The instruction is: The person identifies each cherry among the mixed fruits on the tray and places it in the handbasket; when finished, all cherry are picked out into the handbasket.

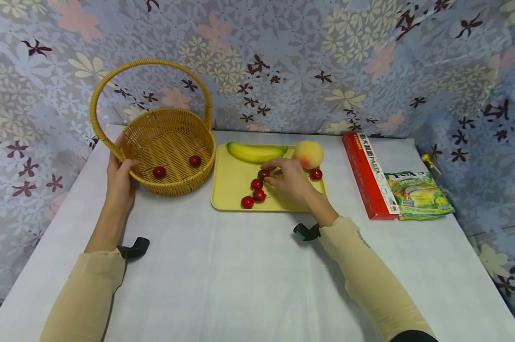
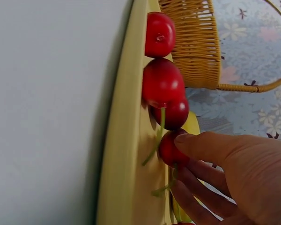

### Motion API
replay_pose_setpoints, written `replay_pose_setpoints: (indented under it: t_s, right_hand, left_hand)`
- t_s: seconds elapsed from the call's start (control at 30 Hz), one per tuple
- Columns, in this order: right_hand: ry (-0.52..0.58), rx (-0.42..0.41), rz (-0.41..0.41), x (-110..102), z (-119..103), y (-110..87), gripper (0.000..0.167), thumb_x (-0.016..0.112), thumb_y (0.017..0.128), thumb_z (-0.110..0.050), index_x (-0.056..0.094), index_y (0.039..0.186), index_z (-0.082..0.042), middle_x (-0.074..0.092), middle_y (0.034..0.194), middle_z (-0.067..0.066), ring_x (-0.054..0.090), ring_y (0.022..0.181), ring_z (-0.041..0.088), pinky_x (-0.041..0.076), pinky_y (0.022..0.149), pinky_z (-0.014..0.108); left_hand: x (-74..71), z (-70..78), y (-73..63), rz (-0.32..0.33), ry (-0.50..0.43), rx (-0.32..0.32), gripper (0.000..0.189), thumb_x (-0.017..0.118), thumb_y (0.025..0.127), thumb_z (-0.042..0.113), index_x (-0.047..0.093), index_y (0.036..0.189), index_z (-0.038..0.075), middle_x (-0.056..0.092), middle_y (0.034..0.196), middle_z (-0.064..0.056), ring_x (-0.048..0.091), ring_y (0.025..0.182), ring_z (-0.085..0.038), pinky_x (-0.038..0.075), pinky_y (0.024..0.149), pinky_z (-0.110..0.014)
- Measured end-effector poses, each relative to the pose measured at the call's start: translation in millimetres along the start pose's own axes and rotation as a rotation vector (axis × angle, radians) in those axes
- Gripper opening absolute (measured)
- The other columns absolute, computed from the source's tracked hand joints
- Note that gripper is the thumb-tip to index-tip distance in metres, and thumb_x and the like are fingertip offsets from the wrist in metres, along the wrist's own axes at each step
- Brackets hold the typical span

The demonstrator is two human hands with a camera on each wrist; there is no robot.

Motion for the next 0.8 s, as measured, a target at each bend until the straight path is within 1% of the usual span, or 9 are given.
replay_pose_setpoints:
  t_s: [0.17, 0.4, 0.47, 0.6, 0.8]
  right_hand:
    - [-0.022, -0.014, -0.027, 5.3, 0.2, 0.3, 0.032, 0.079, 0.092, -0.004, 0.077, 0.124, -0.005, 0.074, 0.129, 0.015, 0.071, 0.116, 0.031, 0.057, 0.102, 0.045]
    - [-0.044, -0.008, -0.021, 5.0, 0.8, -0.4, 0.035, 0.079, 0.092, -0.005, 0.075, 0.126, -0.003, 0.074, 0.127, 0.014, 0.071, 0.114, 0.030, 0.057, 0.101, 0.044]
    - [-0.043, -0.005, -0.002, 2.0, 0.4, -0.6, 0.034, 0.079, 0.092, -0.007, 0.075, 0.125, -0.004, 0.075, 0.126, 0.013, 0.071, 0.113, 0.029, 0.057, 0.101, 0.044]
    - [-0.001, -0.015, 0.044, -8.8, -6.3, 0.4, 0.032, 0.079, 0.092, -0.008, 0.075, 0.124, -0.004, 0.075, 0.124, 0.012, 0.072, 0.111, 0.030, 0.059, 0.099, 0.044]
    - [0.034, -0.058, 0.121, -24.2, -24.1, 6.3, 0.034, 0.081, 0.092, -0.009, 0.074, 0.125, -0.005, 0.076, 0.120, 0.010, 0.074, 0.107, 0.028, 0.061, 0.095, 0.043]
  left_hand:
    - [-0.1, 0.4, 0.1, 0.001, 0.010, 0.002, 0.074, 0.046, 0.099, 0.004, 0.036, 0.163, 0.040, 0.022, 0.174, 0.007, 0.023, 0.159, -0.017, 0.019, 0.130, -0.031]
    - [-1.0, -0.9, 0.6, 0.001, -0.006, 0.008, 0.075, 0.047, 0.099, 0.003, 0.036, 0.163, 0.039, 0.022, 0.174, 0.007, 0.021, 0.159, -0.016, 0.017, 0.130, -0.030]
    - [-0.8, -1.3, 0.8, -0.001, -0.003, 0.011, 0.075, 0.047, 0.099, 0.003, 0.036, 0.163, 0.039, 0.021, 0.174, 0.006, 0.021, 0.160, -0.016, 0.018, 0.130, -0.029]
    - [-0.4, -1.3, 1.1, -0.006, 0.007, 0.021, 0.075, 0.047, 0.099, 0.004, 0.035, 0.164, 0.039, 0.021, 0.174, 0.006, 0.021, 0.160, -0.017, 0.019, 0.130, -0.030]
    - [-0.3, 0.3, 0.7, -0.013, 0.006, 0.028, 0.074, 0.046, 0.099, 0.004, 0.035, 0.164, 0.038, 0.021, 0.174, 0.005, 0.021, 0.160, -0.018, 0.019, 0.130, -0.031]
Point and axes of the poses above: each hand's wrist, its own y-axis towards the middle knuckle, its own x-axis out of the palm, z = x × y, the point moved 8 cm from there along y, towards the middle knuckle
